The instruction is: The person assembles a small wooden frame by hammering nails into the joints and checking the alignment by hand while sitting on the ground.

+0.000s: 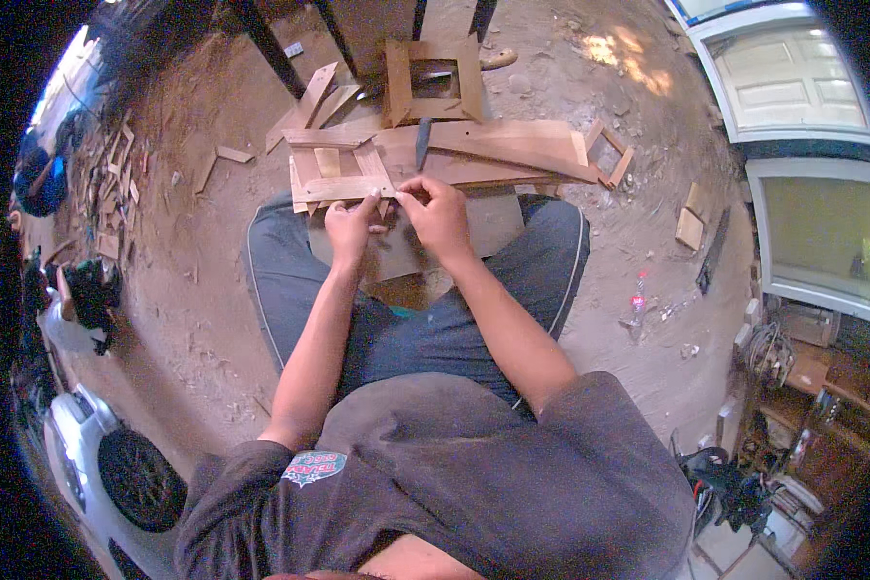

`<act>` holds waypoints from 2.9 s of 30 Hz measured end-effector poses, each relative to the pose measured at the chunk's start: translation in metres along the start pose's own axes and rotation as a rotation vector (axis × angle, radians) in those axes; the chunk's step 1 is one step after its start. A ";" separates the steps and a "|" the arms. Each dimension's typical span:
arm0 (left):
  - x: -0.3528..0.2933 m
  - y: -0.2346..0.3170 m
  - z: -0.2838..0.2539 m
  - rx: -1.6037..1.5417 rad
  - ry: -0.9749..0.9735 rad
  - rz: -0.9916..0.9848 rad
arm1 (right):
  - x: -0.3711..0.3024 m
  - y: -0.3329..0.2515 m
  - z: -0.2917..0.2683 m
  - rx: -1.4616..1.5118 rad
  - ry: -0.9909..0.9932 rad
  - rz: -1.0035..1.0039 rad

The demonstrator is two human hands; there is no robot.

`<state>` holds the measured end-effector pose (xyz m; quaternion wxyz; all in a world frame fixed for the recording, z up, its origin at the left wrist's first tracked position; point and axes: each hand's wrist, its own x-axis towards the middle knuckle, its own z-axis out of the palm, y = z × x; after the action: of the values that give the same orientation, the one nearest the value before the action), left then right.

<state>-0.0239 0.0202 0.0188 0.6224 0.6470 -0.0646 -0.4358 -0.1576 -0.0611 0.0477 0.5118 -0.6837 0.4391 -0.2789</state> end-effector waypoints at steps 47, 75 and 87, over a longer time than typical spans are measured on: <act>0.019 0.020 -0.057 0.389 0.087 0.330 | 0.014 0.033 0.006 -0.237 0.165 -0.147; 0.022 0.002 -0.089 0.269 -0.233 0.219 | 0.013 0.026 -0.008 0.041 0.098 0.003; 0.041 -0.007 -0.091 0.095 -0.254 0.238 | 0.013 0.035 -0.007 0.078 0.114 0.034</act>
<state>0.0562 0.0643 -0.0210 0.6250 0.6034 -0.2392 -0.4337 -0.1691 -0.0787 0.0157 0.5169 -0.6387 0.4678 -0.3255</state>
